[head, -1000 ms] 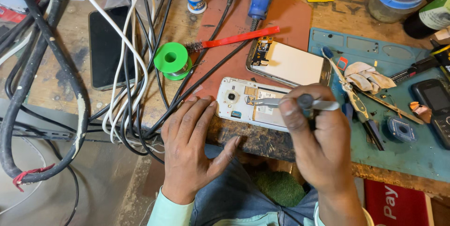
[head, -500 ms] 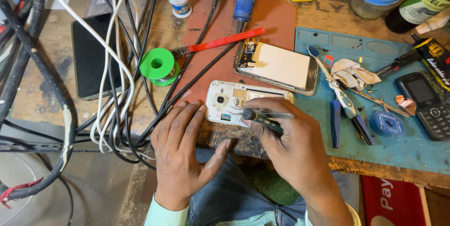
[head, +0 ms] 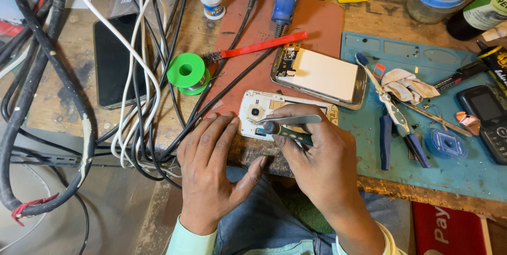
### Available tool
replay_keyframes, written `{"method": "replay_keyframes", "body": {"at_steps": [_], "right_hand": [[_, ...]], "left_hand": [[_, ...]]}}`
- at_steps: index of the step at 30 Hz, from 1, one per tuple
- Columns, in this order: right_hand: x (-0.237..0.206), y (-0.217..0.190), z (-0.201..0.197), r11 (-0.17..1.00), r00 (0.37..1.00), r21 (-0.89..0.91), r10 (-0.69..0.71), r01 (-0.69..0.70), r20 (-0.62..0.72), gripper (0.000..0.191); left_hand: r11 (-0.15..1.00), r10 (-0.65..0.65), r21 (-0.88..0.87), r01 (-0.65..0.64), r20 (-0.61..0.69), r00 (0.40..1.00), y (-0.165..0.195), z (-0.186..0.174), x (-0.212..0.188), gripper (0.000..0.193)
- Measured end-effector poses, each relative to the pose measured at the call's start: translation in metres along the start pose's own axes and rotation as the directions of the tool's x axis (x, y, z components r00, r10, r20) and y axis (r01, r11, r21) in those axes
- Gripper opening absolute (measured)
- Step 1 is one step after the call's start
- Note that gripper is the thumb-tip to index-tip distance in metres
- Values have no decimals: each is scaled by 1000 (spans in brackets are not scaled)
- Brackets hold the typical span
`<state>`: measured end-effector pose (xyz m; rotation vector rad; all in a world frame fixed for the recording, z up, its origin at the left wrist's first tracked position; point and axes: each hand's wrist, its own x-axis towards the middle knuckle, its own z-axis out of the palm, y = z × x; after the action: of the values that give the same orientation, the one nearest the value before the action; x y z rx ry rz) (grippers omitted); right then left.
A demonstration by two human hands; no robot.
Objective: The person uses a screwdriver and tweezers to remove screws and small components from the back of a white mobile phone. They work on the phone's internal parts, including the battery area, and place removed screws on the workbench.
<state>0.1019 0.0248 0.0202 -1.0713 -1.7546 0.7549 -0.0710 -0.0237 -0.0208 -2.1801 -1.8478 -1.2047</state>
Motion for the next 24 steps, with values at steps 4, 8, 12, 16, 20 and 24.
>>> {"method": "replay_keyframes", "body": {"at_steps": [4,8,12,16,20,24], "right_hand": [[0,0,1,999,1000,-38,21,-21,3,33],[-2,3,5,1000,1000,-7,-19,19,-12,31],[-9,8,12,997,995,72,7,0,-98,24],[-16,14,17,995,985,91,-20,35,-169,24],[-17,21,16,981,988,194,27,2,-150,28],[-16,24,15,981,994,195,38,-17,-104,29]], "left_hand": [[1000,0,-2,0,2,1000,0,0,0,66],[1000,-2,-1,2,-1,1000,1,-1,1,66],[1000,-8,-3,8,1,1000,1,-1,2,65],[999,-21,34,21,-7,1000,4,1,1,60],[999,-25,34,27,-34,999,5,4,3,59],[999,-7,38,9,-42,999,6,4,4,58]]}}
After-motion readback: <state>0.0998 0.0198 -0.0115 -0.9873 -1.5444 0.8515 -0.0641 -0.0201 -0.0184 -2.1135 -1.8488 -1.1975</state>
